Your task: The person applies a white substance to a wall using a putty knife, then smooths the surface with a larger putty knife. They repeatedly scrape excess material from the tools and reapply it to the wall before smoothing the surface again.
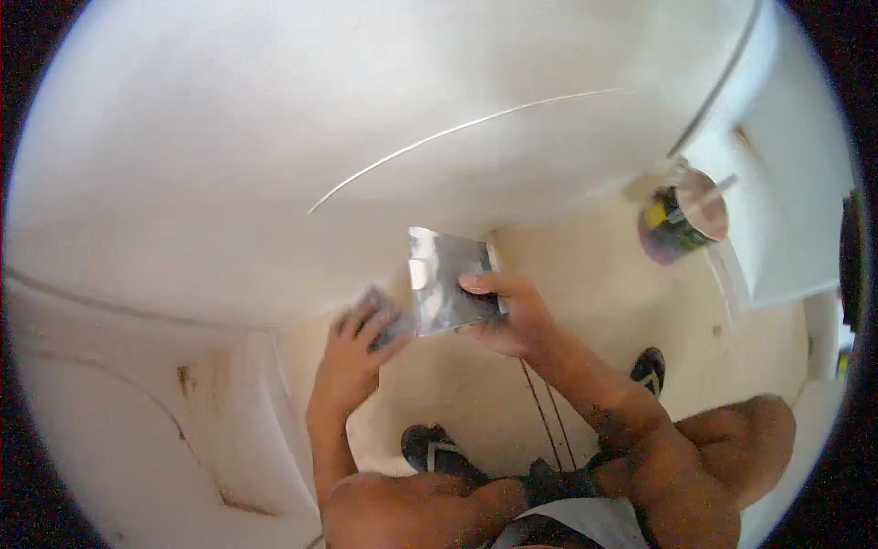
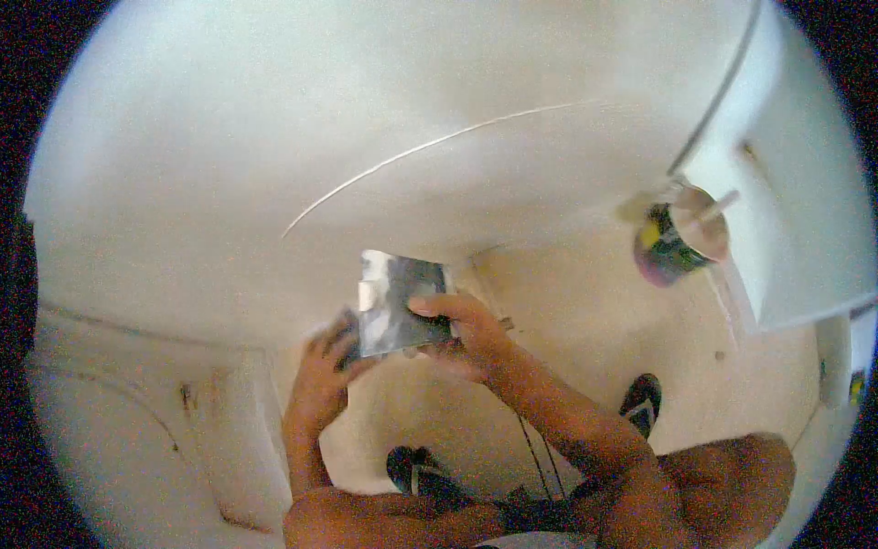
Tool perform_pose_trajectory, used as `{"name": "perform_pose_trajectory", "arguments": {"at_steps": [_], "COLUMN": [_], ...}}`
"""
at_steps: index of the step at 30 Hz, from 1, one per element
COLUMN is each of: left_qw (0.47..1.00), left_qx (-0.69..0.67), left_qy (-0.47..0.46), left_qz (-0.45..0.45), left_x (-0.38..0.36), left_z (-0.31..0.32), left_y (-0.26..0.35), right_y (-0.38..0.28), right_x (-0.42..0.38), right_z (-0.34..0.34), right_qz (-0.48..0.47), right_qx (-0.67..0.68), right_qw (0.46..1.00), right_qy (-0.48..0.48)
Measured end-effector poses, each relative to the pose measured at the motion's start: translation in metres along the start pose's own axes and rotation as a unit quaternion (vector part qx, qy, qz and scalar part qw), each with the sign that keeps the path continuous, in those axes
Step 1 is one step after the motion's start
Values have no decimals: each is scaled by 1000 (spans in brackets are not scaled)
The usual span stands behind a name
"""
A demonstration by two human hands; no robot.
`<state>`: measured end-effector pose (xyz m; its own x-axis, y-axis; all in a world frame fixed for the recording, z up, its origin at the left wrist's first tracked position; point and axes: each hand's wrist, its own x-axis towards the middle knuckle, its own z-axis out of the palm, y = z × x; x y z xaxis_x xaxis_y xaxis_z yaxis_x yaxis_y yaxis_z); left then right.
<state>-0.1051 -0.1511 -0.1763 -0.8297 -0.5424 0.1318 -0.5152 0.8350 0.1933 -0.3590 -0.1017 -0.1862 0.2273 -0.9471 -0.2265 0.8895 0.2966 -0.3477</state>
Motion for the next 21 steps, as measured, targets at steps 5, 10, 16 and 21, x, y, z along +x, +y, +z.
{"name": "perform_pose_trajectory", "arguments": {"at_steps": [5, 10, 16, 21], "left_qw": [823, 943, 959, 945], "left_qx": [-459, -311, -244, -280], "left_qy": [8, 40, 22, 39], "left_qz": [-335, -110, -140, -165], "left_x": [-10, -40, -66, -64], "left_z": [49, 78, 80, 81], "left_y": [55, 61, 63, 69], "right_y": [-100, -228, -296, -242], "right_x": [-5, -20, 1, 29], "right_z": [-56, -80, -99, -76], "right_qz": [-402, -484, -607, -631], "right_qx": [-360, -410, -463, -496], "right_qw": [830, 605, 462, 417], "right_qy": [141, 482, 452, 427]}}
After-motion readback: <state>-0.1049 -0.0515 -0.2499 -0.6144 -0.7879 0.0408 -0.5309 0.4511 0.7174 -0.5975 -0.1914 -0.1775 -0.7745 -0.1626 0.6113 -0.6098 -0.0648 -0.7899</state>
